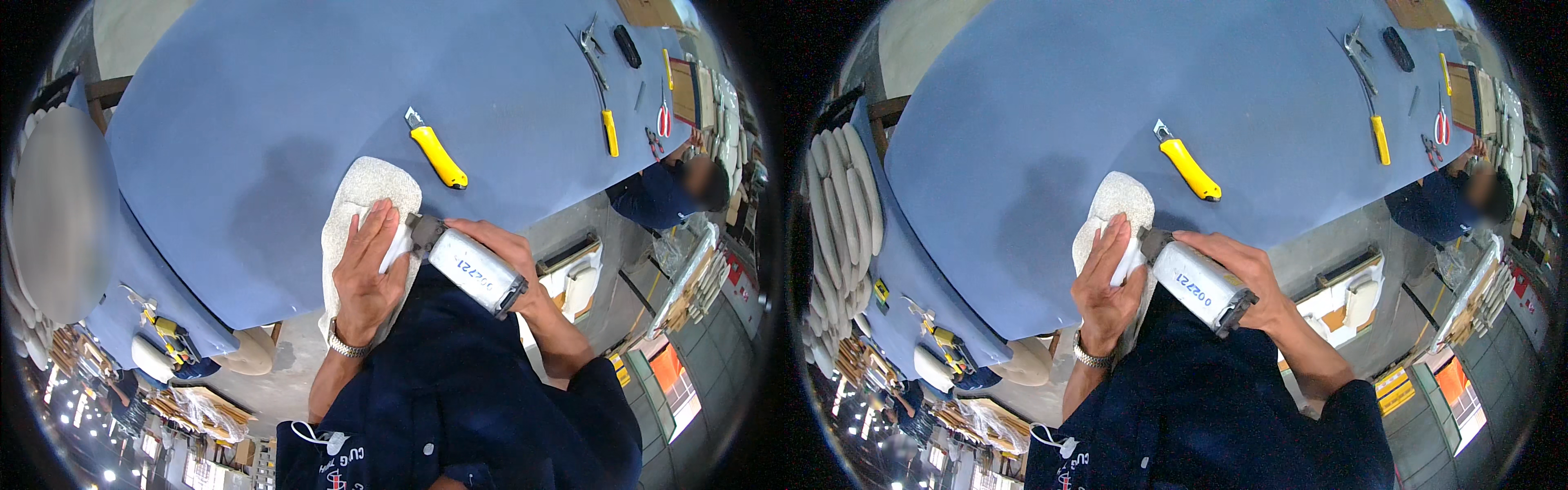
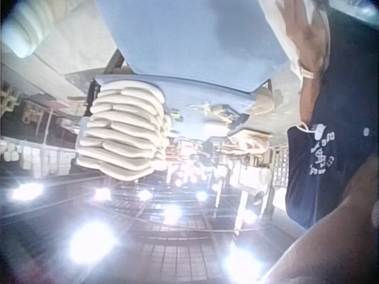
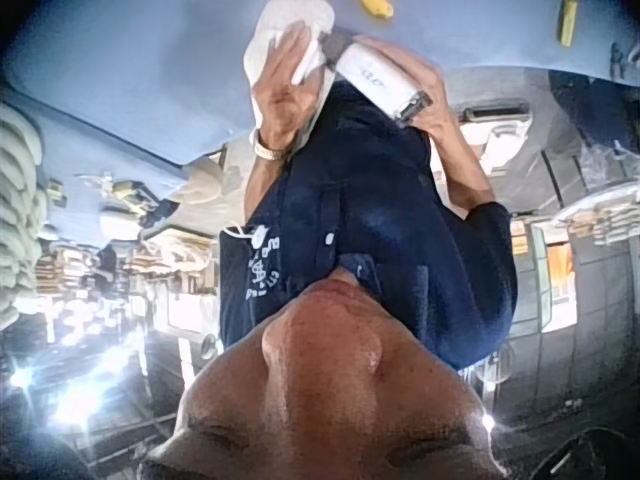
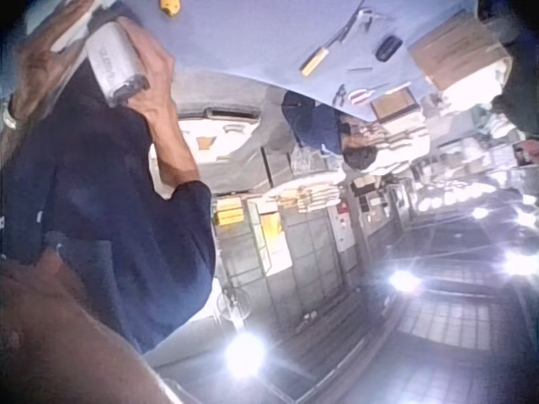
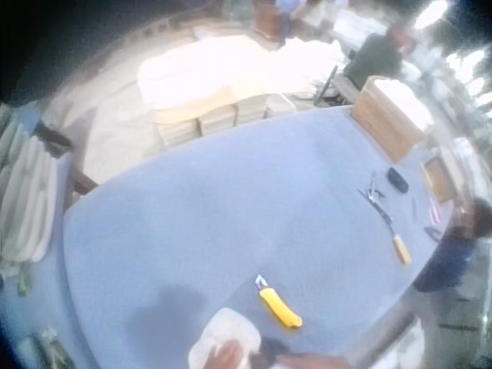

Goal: The person picks up a foam cushion and a fabric cover, inserts the foam into the cover, and uses a staple gun to secure the fabric edges. The person then trims excess fabric with a utility knife and places the finished cushion aside.

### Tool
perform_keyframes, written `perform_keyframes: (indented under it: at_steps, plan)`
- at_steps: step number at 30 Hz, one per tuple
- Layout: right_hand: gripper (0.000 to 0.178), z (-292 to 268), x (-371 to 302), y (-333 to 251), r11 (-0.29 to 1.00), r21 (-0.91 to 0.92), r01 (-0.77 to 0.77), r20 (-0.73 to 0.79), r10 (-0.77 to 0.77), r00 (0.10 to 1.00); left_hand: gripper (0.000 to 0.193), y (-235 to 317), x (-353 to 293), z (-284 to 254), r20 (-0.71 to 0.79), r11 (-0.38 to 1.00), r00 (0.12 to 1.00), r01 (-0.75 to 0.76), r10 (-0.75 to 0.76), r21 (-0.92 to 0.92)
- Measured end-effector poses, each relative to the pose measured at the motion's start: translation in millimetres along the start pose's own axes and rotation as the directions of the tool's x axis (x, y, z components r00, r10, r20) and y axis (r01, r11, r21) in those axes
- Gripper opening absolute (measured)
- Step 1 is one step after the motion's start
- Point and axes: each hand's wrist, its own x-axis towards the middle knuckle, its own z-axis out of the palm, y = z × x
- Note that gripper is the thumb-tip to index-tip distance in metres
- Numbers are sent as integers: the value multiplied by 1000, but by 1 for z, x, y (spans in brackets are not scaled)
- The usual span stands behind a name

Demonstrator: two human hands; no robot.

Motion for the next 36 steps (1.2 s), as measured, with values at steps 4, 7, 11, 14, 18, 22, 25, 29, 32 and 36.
perform_keyframes:
  at_steps: [4, 7, 11, 14, 18, 22, 25, 29, 32, 36]
  plan:
    - [63, 3, 4, 0, 999, 24, 33, -41, -32, 999, 52, -9, 4, 3, -31, 999, 999, -40, 39, -25]
    - [62, 9, 3, 5, 1000, 13, 20, -66, -19, 998, 54, -9, 4, 3, -27, 999, 999, -28, 28, -18]
    - [62, 11, 3, 10, 999, 42, 14, -58, -12, 998, 56, -11, 4, 2, -20, 999, 999, -28, 27, -32]
    - [64, 13, 4, 16, 998, 57, 26, -39, -24, 999, 58, -13, 4, 0, -16, 998, 1000, -28, 27, -63]
    - [66, 7, 12, 11, 997, 66, 28, 37, -30, 999, 62, -15, 6, -1, -7, 993, 999, -37, 37, -112]
    - [67, 3, 23, 6, 999, -8, 42, 96, -41, 995, 58, -18, 9, -2, -15, 995, 1000, -9, 8, -100]
    - [67, 4, 27, -3, 1000, -19, 5, 88, -3, 996, 57, -19, 12, -3, -30, 992, 999, -19, 15, -125]
    - [64, 4, 30, -14, 998, -44, -43, 65, 46, 997, 57, -15, 15, -4, -38, 994, 999, -11, 6, -113]
    - [64, 8, 27, -18, 999, -35, -28, 26, 29, 999, 58, -14, 13, -5, -41, 997, 999, 7, -11, -80]
    - [65, 17, 23, -2, 996, -34, 78, -23, -79, 997, 60, -14, 16, -9, -23, 994, 998, 55, -58, -96]
